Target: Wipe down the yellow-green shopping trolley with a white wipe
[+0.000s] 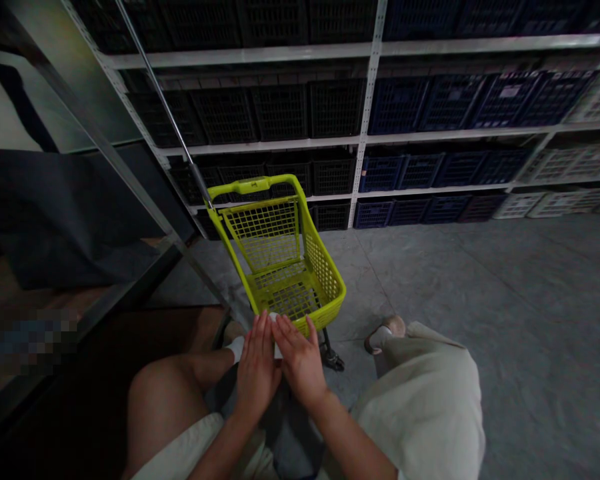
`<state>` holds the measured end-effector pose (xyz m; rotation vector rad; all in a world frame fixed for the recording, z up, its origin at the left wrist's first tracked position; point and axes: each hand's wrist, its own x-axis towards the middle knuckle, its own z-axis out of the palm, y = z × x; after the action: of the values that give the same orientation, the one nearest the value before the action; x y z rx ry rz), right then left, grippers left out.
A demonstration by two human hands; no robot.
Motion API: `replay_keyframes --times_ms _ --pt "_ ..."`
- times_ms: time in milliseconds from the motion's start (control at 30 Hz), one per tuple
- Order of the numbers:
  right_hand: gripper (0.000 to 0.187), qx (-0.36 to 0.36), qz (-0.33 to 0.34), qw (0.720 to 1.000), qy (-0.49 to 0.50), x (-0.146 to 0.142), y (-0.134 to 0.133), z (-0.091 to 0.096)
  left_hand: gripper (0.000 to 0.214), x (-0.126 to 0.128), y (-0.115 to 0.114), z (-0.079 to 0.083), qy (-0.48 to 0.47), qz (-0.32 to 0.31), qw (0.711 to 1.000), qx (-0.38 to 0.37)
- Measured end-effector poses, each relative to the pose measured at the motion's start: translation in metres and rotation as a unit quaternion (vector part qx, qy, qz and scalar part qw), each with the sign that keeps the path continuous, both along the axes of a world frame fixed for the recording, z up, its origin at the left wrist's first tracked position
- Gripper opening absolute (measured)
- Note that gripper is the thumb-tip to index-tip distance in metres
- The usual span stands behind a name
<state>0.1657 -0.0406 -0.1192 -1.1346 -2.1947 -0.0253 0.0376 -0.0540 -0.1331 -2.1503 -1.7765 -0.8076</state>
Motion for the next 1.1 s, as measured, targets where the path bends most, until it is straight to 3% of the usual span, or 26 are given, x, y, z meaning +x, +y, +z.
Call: replay_keyframes --times_ms 100,200,267,333,400,533,633,767,933,1000,1100 --pt "0.09 0.024 -0.013 0.999 -0.022 0.044 0.021 -0.001 0.076 -0.004 0.0 0.002 0.02 0.009 1.0 0.0" --pt "0.09 0.031 -0.094 0.995 -0.012 0.097 0.047 -0.004 0.076 -0.002 0.0 0.006 0.018 0.007 1.0 0.003" --pt "0.087 0.025 -0.146 0.989 -0.001 0.116 0.058 -0.005 0.077 0.002 0.0 0.008 0.012 0.004 1.0 0.003" --pt "0.083 0.019 -0.178 0.984 0.014 0.114 0.057 -0.007 0.079 0.006 -0.001 0.009 0.006 -0.001 1.0 -0.001" --pt "0.081 0.017 -0.177 0.984 0.03 0.089 0.046 -0.007 0.081 0.01 -0.001 0.008 -0.004 -0.001 1.0 -0.009" --pt "0.082 0.008 -0.076 0.996 0.04 0.016 0.007 -0.004 0.082 0.011 -0.001 0.003 -0.018 -0.001 1.0 -0.009" --pt "0.081 -0.001 -0.015 0.999 0.032 -0.007 -0.006 -0.001 0.082 0.006 -0.001 0.001 -0.008 0.0 1.0 -0.002" --pt "0.082 0.017 0.004 1.0 0.004 0.035 0.015 -0.002 0.077 -0.002 -0.001 0.003 0.022 0.013 1.0 -0.005" --pt "0.083 0.001 -0.135 0.991 0.007 0.111 0.055 -0.005 0.077 -0.001 -0.001 0.006 0.024 0.008 1.0 -0.003" --pt "0.081 -0.004 -0.179 0.984 0.012 0.116 0.059 -0.006 0.078 0.003 -0.001 0.006 0.013 0.007 1.0 -0.002" --pt "0.082 0.004 -0.185 0.982 0.025 0.083 0.045 -0.01 0.08 0.008 -0.002 0.004 -0.008 0.013 1.0 -0.012"
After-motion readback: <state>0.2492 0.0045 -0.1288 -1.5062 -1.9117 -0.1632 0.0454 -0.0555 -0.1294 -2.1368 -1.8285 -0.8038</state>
